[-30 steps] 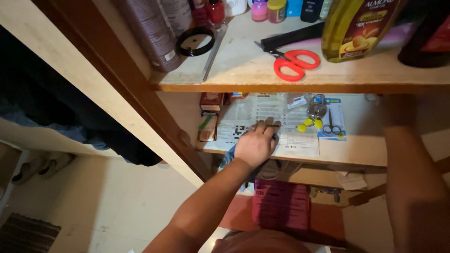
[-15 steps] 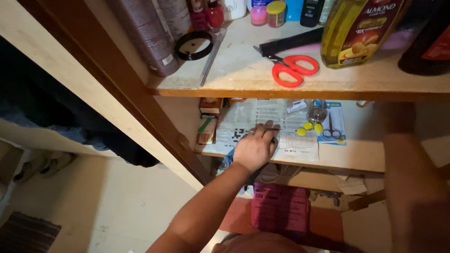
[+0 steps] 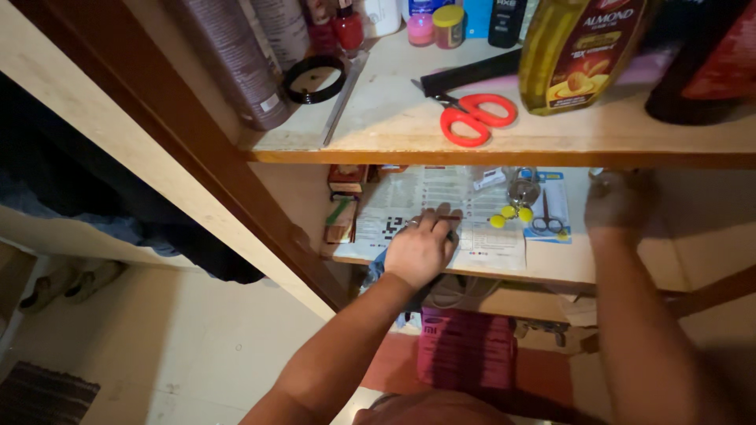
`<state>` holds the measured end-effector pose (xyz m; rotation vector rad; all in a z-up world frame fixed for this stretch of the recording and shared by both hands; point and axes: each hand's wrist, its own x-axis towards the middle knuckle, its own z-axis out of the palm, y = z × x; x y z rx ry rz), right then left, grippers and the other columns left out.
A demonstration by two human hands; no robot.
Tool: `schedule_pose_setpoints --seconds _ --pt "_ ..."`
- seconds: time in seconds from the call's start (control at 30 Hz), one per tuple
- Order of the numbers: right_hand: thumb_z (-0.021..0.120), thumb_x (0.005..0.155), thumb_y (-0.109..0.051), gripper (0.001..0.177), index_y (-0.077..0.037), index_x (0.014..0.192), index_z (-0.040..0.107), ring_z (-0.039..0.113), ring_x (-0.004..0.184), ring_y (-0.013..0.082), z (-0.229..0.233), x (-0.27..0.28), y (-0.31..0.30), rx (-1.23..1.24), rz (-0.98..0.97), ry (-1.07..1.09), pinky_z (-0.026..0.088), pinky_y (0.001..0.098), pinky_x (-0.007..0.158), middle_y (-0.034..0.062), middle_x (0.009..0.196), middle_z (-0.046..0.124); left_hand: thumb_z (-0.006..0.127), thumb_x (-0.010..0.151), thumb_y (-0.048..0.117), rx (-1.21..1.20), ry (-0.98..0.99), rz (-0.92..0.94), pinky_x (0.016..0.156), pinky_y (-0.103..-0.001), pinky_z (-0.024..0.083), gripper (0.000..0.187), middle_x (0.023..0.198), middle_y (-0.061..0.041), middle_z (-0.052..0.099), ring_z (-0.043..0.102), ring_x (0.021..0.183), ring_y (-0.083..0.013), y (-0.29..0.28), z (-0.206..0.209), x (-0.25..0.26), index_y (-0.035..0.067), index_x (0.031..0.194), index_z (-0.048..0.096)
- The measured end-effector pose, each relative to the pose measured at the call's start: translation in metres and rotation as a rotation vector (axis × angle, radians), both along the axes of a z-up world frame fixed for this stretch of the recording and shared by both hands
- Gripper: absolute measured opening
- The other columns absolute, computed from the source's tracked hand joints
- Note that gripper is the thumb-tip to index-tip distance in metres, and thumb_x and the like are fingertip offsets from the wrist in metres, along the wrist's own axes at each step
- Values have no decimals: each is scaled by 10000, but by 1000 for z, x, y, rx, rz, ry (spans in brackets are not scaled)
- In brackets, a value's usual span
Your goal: The person wipes a wooden shelf with a blue cloth, then picks up and wipes several small bottles and containers one by one before placing them back. The person also wipes a hairbrush and returns it to the shelf.
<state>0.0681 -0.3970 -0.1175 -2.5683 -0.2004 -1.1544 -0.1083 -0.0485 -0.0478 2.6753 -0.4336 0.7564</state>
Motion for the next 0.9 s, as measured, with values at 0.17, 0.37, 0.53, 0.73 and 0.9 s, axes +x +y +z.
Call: schedule_pose_setpoints --seconds 0.17,0.37,0.53,0.73,0.9 --pt "795 885 -226 124 -133 965 780 592 1241 378 8 -10 16 -74 -37 -65 445 491 1129 126 1097 728 659 888 274 34 62 40 727 -439 583 239 1088 -162 663 700 812 -353 0 2 -2 116 1065 686" --pt "771 863 -236 263 -89 1082 775 589 1218 379 14 -8 15 -141 -110 10 437 485 1167 159 1133 727 642 883 246 -13 -128 -18 754 -430 587 308 1152 -169 664 707 873 -359 -1 4 -1 132 1167 681" --pt "744 904 -231 300 -53 1143 772 579 1261 394 8 -9 15 -124 -71 16 427 477 1202 177 1144 724 657 870 247 1 6 6 725 -440 580 314 1147 -181 663 702 810 -351 0 4 -3 147 1165 695" --pt "699 939 -134 161 -59 1064 768 610 1252 379 20 -15 19 125 2 29 457 434 1148 193 1187 716 653 872 235 -7 -13 -7 740 -430 584 283 1055 -147 656 705 843 -333 0 6 -2 154 1140 700" --pt "659 984 -170 217 -85 1163 748 634 1203 319 31 -55 45 77 138 142 473 422 1115 127 1236 719 651 874 228 -26 -20 -12 724 -428 583 258 1061 -144 658 703 839 -328 0 5 -3 138 1112 694"
